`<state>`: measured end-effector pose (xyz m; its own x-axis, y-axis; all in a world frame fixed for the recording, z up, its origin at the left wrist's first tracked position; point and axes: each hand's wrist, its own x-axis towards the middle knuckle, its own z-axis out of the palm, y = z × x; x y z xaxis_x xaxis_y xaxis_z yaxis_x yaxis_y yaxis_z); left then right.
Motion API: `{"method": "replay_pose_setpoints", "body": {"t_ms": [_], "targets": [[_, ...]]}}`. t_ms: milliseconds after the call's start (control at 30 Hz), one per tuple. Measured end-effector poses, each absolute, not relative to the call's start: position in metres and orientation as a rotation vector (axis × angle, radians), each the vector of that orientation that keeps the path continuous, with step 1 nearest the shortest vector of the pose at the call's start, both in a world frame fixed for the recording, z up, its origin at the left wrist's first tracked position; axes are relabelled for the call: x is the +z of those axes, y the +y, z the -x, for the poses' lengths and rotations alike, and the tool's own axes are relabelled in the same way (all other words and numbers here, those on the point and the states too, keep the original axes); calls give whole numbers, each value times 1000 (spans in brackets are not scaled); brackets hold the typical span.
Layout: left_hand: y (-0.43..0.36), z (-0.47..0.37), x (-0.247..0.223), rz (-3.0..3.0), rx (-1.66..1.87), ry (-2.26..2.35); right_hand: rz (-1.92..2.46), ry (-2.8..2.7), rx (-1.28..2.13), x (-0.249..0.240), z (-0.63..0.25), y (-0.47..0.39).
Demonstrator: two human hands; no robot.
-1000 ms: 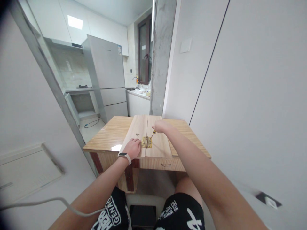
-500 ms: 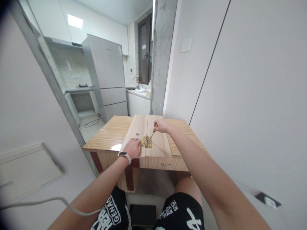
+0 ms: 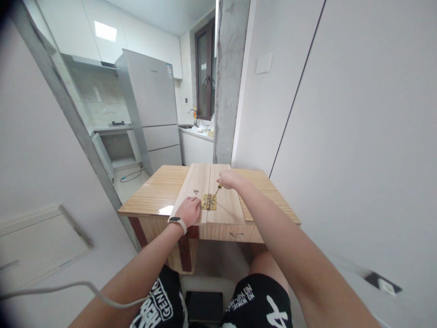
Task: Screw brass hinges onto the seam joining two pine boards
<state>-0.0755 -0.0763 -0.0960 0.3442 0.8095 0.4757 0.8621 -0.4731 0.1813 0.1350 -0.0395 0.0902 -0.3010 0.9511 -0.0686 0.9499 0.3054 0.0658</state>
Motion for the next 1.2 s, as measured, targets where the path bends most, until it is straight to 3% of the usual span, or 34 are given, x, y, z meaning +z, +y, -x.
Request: {"method": "replay_pose_setpoints", "body": {"t_ms": [200, 500, 1000, 1200], "targets": [[-76, 76, -97, 2488, -783, -1550, -1694, 2596, 25, 93, -143, -46], [-77, 76, -96, 2483, -797, -1559, -1926, 2448, 5, 80, -138, -31], [-78, 75, -96, 2486, -788, -1552, -1697, 2513, 4, 97, -138, -47], [-79, 75, -94, 2484, -790, -1554, -1855, 2485, -67, 92, -138, -44]]}}
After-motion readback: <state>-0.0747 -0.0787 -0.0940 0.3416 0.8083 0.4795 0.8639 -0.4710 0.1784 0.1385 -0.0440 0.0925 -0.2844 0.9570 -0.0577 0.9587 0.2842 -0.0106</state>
